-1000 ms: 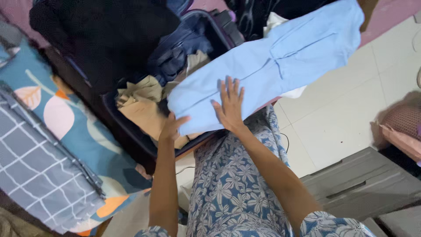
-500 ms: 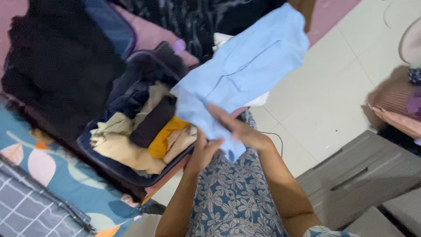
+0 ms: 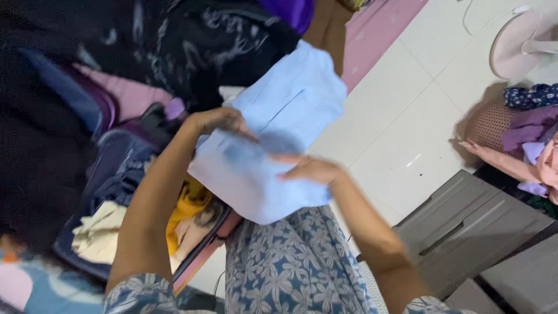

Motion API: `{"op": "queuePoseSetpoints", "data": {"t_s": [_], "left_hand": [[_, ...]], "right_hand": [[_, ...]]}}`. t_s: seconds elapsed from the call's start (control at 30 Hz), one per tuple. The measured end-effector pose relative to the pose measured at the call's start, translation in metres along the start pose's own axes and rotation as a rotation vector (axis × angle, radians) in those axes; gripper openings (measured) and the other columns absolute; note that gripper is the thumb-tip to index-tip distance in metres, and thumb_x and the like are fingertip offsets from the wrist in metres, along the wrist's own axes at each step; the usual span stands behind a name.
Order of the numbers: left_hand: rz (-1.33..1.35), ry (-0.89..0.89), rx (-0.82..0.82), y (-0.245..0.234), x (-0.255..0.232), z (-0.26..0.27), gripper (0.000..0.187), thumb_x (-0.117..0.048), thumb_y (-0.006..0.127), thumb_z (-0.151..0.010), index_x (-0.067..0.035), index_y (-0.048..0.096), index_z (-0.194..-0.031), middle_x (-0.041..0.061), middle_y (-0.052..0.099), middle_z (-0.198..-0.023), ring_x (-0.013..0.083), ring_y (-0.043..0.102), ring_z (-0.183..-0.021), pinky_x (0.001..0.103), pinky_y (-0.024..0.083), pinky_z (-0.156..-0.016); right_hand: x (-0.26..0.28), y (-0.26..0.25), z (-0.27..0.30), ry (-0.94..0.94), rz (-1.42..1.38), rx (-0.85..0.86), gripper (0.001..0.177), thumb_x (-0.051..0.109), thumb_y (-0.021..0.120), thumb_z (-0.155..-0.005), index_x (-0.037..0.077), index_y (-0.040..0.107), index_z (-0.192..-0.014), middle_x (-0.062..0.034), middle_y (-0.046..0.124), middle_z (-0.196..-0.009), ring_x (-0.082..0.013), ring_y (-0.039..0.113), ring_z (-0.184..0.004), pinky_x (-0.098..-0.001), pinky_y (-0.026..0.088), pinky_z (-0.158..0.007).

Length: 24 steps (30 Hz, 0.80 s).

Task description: The person folds a light blue shirt and a white shirt on a bed, then places them into an open suitcase. The person smooths and aligns each garment before folding and stacking them neatly inside the suitcase.

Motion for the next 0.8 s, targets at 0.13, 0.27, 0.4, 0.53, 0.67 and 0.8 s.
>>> {"op": "queuePoseSetpoints", "data": {"t_s": [0.13, 0.27, 0.4, 0.53, 0.67, 0.8], "left_hand": [[-0.103, -0.237, -0.371, -0.027, -0.001, -0.012, 0.064, -0.052, 0.04, -0.102, -0.011, 0.05, -0.15, 0.008, 0.061, -0.143, 0.0206, 0.058, -0.127, 0.034, 0.045, -0.105], [0.007, -0.195, -0.328, -0.029, -0.002, -0.007, 0.08, -0.065, 0.038, -0.093, -0.011, 0.05, -0.151, 0.009, 0.062, -0.142, 0.0201, 0.059, -0.126, 0.038, 0.049, -0.1], [-0.02, -0.384, -0.186, -0.041, 0.038, -0.01, 0.071, -0.038, 0.074, -0.086, -0.002, 0.057, -0.145, 0.011, 0.062, -0.144, 0.0215, 0.057, -0.128, 0.034, 0.047, -0.105], [-0.437, -0.421, -0.241, -0.072, 0.056, -0.015, 0.075, -0.024, 0.086, -0.079, -0.002, 0.053, -0.143, 0.011, 0.059, -0.141, 0.021, 0.051, -0.128, 0.036, 0.038, -0.109], [-1.129, -0.427, -0.253, -0.071, 0.038, -0.011, 0.068, -0.045, 0.079, -0.079, 0.006, 0.071, -0.122, 0.02, 0.076, -0.115, 0.0333, 0.073, -0.106, 0.042, 0.055, -0.097], [-1.425, -0.364, -0.333, -0.053, 0.024, 0.012, 0.057, -0.044, 0.076, -0.076, 0.005, 0.076, -0.105, 0.021, 0.076, -0.099, 0.037, 0.072, -0.099, 0.046, 0.051, -0.092]], "right_hand": [[-0.025, -0.179, -0.022, 0.083, -0.172, -0.283, 0.067, 0.024, 0.08, -0.084, -0.001, 0.058, -0.142, -0.0188, 0.068, -0.137, -0.0248, 0.063, -0.126, -0.0383, 0.047, -0.113], [-0.045, -0.244, -0.066, -0.045, -0.255, -0.391, 0.064, 0.017, 0.078, -0.084, 0.005, 0.052, -0.141, -0.0076, 0.067, -0.129, -0.0186, 0.064, -0.117, -0.0348, 0.051, -0.103], [-0.073, -0.248, -0.071, -0.02, -0.293, -0.452, 0.044, 0.015, 0.071, -0.094, -0.001, 0.062, -0.135, -0.0073, 0.071, -0.122, -0.0182, 0.067, -0.109, -0.0344, 0.055, -0.098], [-0.076, -0.266, -0.056, -0.158, -0.226, -0.571, 0.041, 0.01, 0.073, -0.094, -0.004, 0.065, -0.133, -0.0087, 0.072, -0.12, -0.0172, 0.066, -0.108, -0.0334, 0.053, -0.098], [-0.073, -0.26, -0.004, -0.384, 0.316, -1.263, 0.046, 0.01, 0.073, -0.096, -0.005, 0.06, -0.137, -0.0175, 0.065, -0.13, -0.0276, 0.059, -0.12, -0.0414, 0.046, -0.107], [-0.141, -0.141, 0.024, -0.234, 0.071, -1.686, 0.053, 0.012, 0.061, -0.101, -0.006, 0.043, -0.148, -0.0235, 0.05, -0.146, -0.0328, 0.047, -0.137, -0.0473, 0.035, -0.117]]}}
Point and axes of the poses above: each hand's wrist, its own z-axis away from the middle knuckle, its own y-axis out of the palm, x = y × z, the point moved 8 cm from there along -z, towards the middle knuckle
